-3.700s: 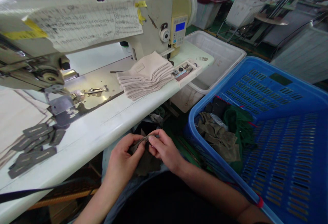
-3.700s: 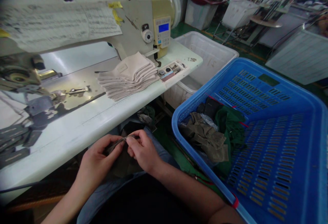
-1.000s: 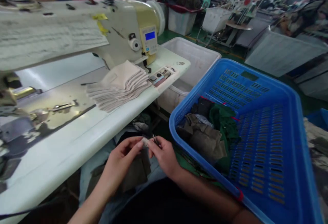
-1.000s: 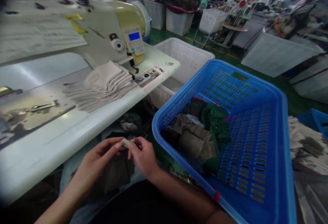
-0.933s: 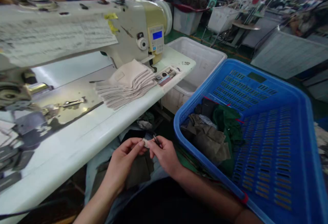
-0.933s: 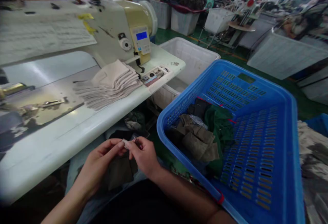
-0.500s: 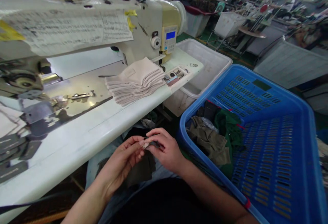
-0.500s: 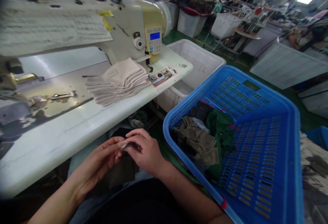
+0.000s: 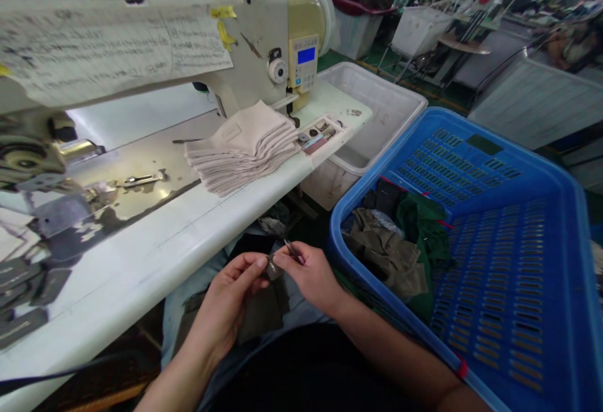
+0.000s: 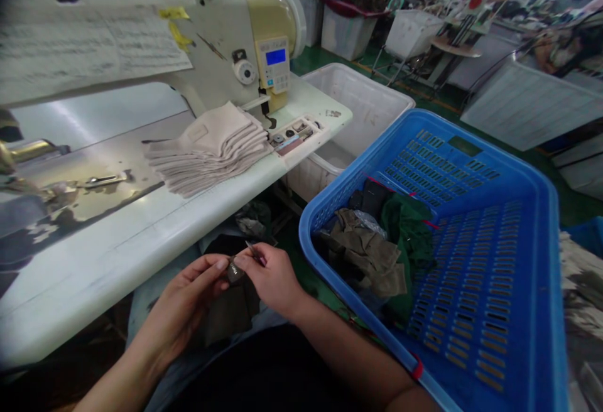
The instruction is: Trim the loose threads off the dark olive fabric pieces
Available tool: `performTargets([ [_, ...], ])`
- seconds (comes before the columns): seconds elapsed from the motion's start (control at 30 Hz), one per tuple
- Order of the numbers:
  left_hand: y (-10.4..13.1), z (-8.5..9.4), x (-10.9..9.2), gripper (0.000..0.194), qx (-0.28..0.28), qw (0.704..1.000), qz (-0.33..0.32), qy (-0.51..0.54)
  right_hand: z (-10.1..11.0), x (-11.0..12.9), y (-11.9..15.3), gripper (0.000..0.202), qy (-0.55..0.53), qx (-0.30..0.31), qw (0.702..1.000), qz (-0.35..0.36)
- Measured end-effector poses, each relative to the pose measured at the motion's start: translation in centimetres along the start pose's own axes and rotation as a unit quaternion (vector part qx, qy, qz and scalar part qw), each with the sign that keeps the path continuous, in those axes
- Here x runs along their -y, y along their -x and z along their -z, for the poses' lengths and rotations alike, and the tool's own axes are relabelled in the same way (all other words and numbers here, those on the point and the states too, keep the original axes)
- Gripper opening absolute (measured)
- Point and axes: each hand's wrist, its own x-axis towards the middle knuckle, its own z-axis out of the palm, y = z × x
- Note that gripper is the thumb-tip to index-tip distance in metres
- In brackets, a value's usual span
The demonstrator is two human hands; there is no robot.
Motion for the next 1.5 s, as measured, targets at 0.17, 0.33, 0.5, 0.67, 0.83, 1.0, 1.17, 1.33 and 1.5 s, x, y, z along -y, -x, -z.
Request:
performTargets([
  [0.17, 0.2, -0.8, -0.3, 0.044, -0.053, 0.997, -0.019, 0.053, 0.1, 0.2, -0.1, 0.025, -0.003, -0.035, 0.999, 0.014],
  [0.33, 0.4, -0.5, -0.3, 0.042, -0.043, 0.998, -0.037, 0.042, 0.2, 0.1, 0.0, 0.014, 0.049, 0.003, 0.998, 0.027],
  [0.5, 0.7, -0.3, -0.3, 0.041, -0.021, 0.999, -0.040, 0.009, 0.3, 0.0, -0.2, 0.027, 0.049, -0.013, 0.999, -0.002],
  [0.67, 0.8, -0.8, -0.2, 0.041, -0.046, 0.997, -0.033, 0.051, 0.3, 0.2, 0.4, 0.029, 0.083, -0.055, 0.993, 0.057],
  [0.83, 0.5, -0.6, 0.2, 0.043, -0.063, 0.994, -0.084, 0.026, 0.1, 1.1, 1.6, 0.029, 0.244, -0.019, 0.957, 0.159],
  [1.0, 0.7, -0.5, 0.4, 0.037, -0.079, 0.988, -0.134, -0.021, -0.2, 1.4, 2.0, 0.024, 0.322, -0.037, 0.929, 0.178],
  [1.17, 0.8, -0.7, 0.4, 0.035, -0.080, 0.984, -0.153, -0.053, -0.3, 1.2, 1.9, 0.022, 0.327, -0.036, 0.927, 0.180],
  [1.33, 0.8, -0.8, 0.2, 0.034, -0.075, 0.983, -0.154, -0.063, -0.4, 1.1, 1.9, 0.024, 0.318, -0.045, 0.931, 0.173],
  [1.5, 0.8, -0.8, 0.2, 0.035, -0.078, 0.984, -0.149, -0.061, -0.3, 1.0, 1.9, 0.024, 0.313, -0.044, 0.933, 0.173],
])
